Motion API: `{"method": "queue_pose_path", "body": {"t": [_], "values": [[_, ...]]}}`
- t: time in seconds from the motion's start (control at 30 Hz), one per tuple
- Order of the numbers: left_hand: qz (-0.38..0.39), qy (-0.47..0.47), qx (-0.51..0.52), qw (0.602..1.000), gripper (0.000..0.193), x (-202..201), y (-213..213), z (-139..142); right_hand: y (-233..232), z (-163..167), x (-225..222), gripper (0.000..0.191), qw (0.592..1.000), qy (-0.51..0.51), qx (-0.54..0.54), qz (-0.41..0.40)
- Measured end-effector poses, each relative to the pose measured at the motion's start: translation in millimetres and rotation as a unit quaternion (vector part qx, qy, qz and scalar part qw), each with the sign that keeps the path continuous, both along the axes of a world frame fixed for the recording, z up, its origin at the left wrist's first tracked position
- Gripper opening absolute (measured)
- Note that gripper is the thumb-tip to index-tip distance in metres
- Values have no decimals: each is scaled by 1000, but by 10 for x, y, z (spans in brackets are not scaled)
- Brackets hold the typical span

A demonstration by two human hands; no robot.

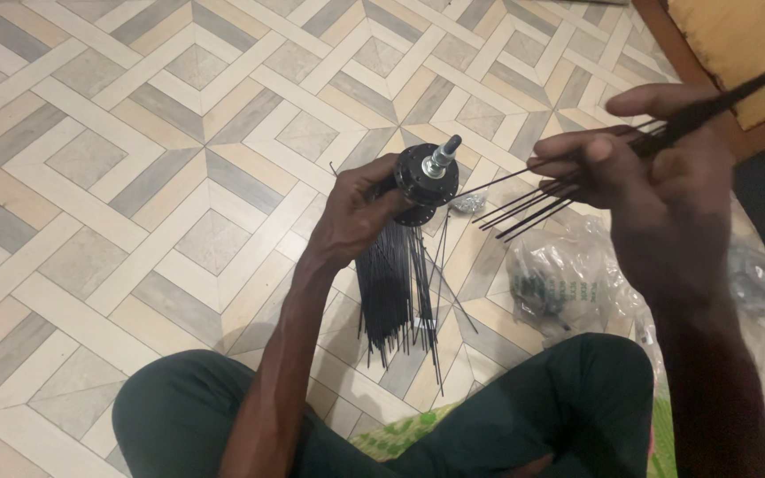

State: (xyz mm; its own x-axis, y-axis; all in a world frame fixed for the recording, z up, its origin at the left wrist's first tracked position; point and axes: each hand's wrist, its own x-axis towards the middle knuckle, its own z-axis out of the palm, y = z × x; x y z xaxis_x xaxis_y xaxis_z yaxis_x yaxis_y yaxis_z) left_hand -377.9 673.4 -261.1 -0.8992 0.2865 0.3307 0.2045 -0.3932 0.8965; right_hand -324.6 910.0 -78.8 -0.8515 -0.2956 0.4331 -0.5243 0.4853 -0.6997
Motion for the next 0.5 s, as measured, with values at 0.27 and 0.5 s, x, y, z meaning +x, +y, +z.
{"method": "queue_pose_path", "body": {"t": [0.27, 0.5], "values": [[-44, 49, -78, 995, 33, 8, -37, -13, -53, -16, -152, 22, 940, -110, 322, 0], [-43, 58, -40, 997, 39, 28, -44, -29, 45, 316, -52, 20, 975, -89, 199, 45]]}}
